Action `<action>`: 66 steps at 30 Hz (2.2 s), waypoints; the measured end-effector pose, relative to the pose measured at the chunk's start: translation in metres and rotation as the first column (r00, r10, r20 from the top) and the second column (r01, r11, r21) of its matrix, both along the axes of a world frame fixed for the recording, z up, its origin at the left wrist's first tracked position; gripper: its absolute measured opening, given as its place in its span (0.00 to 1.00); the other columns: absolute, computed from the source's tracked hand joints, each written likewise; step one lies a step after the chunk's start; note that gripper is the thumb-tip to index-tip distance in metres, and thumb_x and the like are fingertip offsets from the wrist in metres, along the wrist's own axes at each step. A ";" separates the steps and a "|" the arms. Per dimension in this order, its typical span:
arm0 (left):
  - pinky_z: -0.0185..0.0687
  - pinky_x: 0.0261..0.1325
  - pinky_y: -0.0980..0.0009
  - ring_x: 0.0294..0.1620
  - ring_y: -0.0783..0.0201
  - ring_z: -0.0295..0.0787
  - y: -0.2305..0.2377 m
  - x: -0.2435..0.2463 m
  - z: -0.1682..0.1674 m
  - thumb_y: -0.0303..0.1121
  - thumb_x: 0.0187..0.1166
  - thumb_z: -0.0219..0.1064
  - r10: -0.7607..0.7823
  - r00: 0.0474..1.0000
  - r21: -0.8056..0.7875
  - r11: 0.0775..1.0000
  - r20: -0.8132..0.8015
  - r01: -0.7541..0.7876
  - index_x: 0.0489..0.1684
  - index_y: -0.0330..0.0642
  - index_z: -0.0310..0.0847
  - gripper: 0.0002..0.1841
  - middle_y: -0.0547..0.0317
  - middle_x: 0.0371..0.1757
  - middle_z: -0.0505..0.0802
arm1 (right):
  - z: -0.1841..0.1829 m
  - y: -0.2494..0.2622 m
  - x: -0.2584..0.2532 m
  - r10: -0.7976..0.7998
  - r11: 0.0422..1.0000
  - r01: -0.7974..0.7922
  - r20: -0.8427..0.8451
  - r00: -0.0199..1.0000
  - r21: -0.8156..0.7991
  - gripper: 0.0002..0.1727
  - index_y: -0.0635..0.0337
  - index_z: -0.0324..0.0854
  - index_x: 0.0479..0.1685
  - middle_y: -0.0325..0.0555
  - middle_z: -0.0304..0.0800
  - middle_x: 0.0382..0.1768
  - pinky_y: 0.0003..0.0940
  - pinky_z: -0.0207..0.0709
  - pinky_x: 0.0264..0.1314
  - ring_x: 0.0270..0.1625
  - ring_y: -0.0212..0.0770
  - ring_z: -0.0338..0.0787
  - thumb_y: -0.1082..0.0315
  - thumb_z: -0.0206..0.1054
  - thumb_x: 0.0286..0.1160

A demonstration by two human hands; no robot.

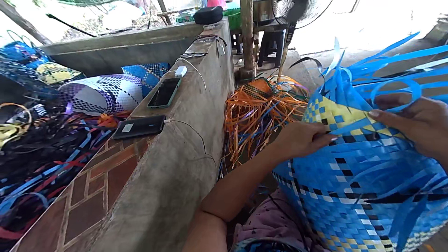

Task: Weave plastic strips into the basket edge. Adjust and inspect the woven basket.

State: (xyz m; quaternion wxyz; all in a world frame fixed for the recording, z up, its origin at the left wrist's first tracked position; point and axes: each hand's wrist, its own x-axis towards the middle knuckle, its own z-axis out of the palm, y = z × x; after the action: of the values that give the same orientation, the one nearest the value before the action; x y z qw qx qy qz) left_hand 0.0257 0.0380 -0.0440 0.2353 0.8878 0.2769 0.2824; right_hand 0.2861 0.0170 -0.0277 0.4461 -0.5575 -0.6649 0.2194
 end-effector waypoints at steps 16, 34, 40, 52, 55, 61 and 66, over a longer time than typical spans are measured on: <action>0.84 0.43 0.54 0.34 0.55 0.89 0.018 -0.062 -0.084 0.33 0.90 0.54 0.217 0.971 -0.068 0.975 0.100 -0.211 0.46 0.30 0.86 0.17 0.46 0.32 0.90 | -0.027 0.008 0.048 -0.170 0.985 0.163 0.194 0.966 0.054 0.17 0.69 0.79 0.46 0.53 0.82 0.33 0.45 0.78 0.39 0.33 0.41 0.81 0.59 0.70 0.80; 0.76 0.31 0.72 0.23 0.72 0.75 0.005 -0.089 -0.138 0.36 0.92 0.52 0.269 0.931 -0.234 0.949 0.245 -0.213 0.44 0.30 0.84 0.18 0.59 0.24 0.82 | -0.022 0.016 -0.010 -0.147 0.983 0.085 0.417 0.897 0.165 0.33 0.65 0.84 0.33 0.57 0.84 0.27 0.56 0.73 0.30 0.29 0.52 0.84 0.41 0.53 0.85; 0.79 0.37 0.69 0.27 0.70 0.80 0.008 -0.088 -0.144 0.36 0.92 0.52 0.269 0.930 -0.248 0.946 0.250 -0.207 0.45 0.29 0.84 0.18 0.57 0.27 0.86 | -0.025 0.012 -0.013 -0.115 0.977 0.019 0.454 0.883 0.211 0.31 0.69 0.84 0.44 0.61 0.85 0.29 0.56 0.75 0.30 0.29 0.54 0.84 0.44 0.55 0.85; 0.79 0.37 0.76 0.28 0.76 0.80 -0.002 -0.088 -0.146 0.34 0.89 0.57 0.337 0.890 -0.335 0.914 0.308 -0.230 0.57 0.27 0.80 0.16 0.58 0.32 0.88 | -0.021 0.007 -0.016 -0.035 0.989 -0.050 0.556 0.831 0.136 0.43 0.75 0.79 0.59 0.72 0.86 0.45 0.71 0.76 0.44 0.46 0.71 0.88 0.35 0.58 0.73; 0.78 0.37 0.77 0.28 0.77 0.79 -0.003 -0.089 -0.148 0.34 0.89 0.56 0.309 0.891 -0.307 0.929 0.333 -0.207 0.55 0.27 0.81 0.16 0.59 0.31 0.87 | -0.025 0.008 -0.015 -0.038 0.984 -0.066 0.561 0.827 0.164 0.44 0.74 0.79 0.59 0.72 0.86 0.46 0.71 0.76 0.44 0.47 0.72 0.87 0.33 0.57 0.72; 0.78 0.36 0.79 0.28 0.78 0.79 -0.006 -0.088 -0.152 0.33 0.89 0.58 0.301 0.871 -0.295 0.936 0.387 -0.192 0.53 0.26 0.81 0.15 0.58 0.31 0.87 | -0.024 0.006 -0.017 -0.035 0.983 -0.075 0.566 0.824 0.170 0.46 0.75 0.78 0.59 0.73 0.86 0.47 0.71 0.76 0.43 0.47 0.72 0.87 0.31 0.56 0.72; 0.77 0.35 0.81 0.27 0.79 0.78 -0.007 -0.087 -0.154 0.34 0.89 0.59 0.290 0.864 -0.261 0.946 0.411 -0.194 0.51 0.26 0.83 0.15 0.58 0.31 0.87 | -0.027 0.006 -0.014 -0.047 0.983 -0.062 0.566 0.823 0.171 0.47 0.75 0.78 0.61 0.73 0.86 0.48 0.72 0.76 0.44 0.48 0.73 0.87 0.30 0.56 0.72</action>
State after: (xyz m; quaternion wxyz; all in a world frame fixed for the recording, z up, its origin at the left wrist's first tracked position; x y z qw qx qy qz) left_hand -0.0614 0.0314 -0.1981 0.3475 0.7277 0.3540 0.4738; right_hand 0.2725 0.0230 -0.0545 0.2765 -0.5517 -0.7867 -0.0162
